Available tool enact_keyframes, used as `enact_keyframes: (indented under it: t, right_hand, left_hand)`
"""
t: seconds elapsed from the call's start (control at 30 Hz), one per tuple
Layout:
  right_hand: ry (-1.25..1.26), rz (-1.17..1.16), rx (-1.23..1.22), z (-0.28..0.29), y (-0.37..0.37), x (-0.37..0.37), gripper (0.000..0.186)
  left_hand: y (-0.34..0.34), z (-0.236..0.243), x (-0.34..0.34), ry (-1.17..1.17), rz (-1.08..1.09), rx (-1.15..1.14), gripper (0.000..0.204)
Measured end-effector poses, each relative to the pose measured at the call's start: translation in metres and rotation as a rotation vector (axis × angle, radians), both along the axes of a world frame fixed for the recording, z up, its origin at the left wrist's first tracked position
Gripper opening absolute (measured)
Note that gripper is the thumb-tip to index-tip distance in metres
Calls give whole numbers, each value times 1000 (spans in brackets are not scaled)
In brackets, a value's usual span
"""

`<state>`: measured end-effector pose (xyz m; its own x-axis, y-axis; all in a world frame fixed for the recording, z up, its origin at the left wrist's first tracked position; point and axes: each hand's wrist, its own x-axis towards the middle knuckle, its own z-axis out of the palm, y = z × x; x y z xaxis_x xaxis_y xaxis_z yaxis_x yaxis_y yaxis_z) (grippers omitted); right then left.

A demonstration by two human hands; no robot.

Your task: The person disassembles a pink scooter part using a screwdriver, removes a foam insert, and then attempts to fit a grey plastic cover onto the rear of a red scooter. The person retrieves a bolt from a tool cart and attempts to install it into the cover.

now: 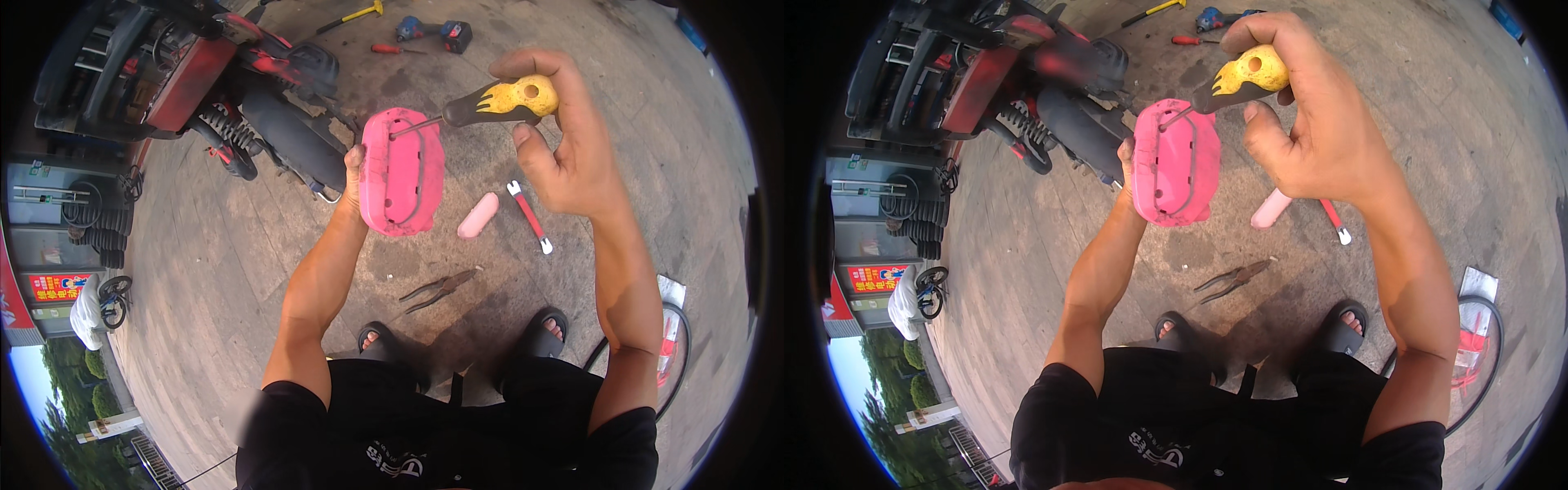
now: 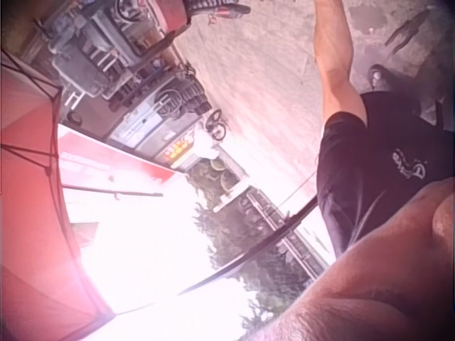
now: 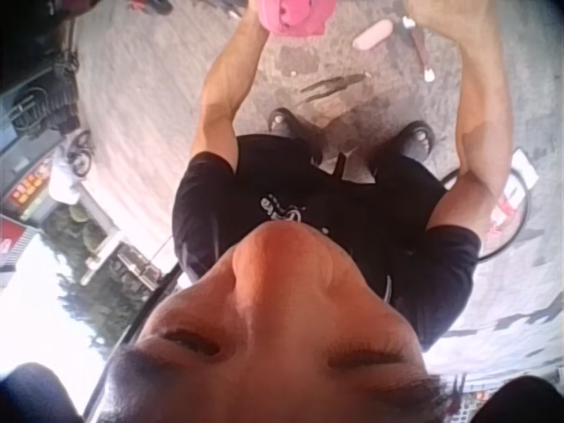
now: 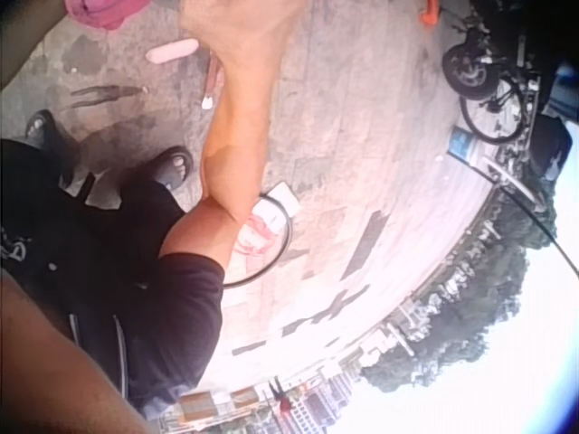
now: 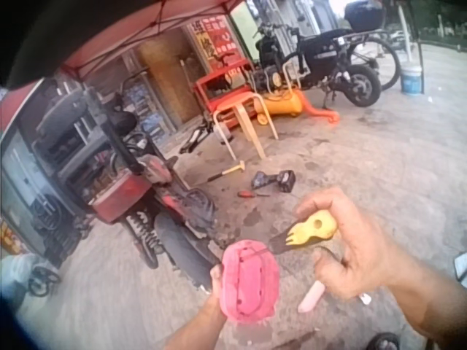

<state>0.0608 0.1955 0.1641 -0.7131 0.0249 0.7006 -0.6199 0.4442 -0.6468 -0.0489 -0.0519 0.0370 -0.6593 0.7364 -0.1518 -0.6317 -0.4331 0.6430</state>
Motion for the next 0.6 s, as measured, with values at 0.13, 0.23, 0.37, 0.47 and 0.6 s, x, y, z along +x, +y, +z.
enact_keyframes:
  t: [0.13, 0.23, 0.37, 0.47, 0.6]
  right_hand:
    - [-101, -56, -26, -1, -3, -3, 40]
    - [41, 58, -207, -1, -9, -5, 40]
    - [-37, -76, 80, 0, -2, 2, 36]
    - [-257, -51, -26, -6, 1, 0, 36]
    - [-62, 60, -68, -14, 3, 0, 34]
  left_hand:
    - [0, 1, 2, 50, -20, -20, 101]
    - [1, 2, 3, 68, -5, -28, 101]
    - [0, -1, 1, 83, 16, -45, 103]
    - [-1, -5, -2, 84, 28, -60, 103]
    - [-2, -7, -3, 75, 10, -8, 104]
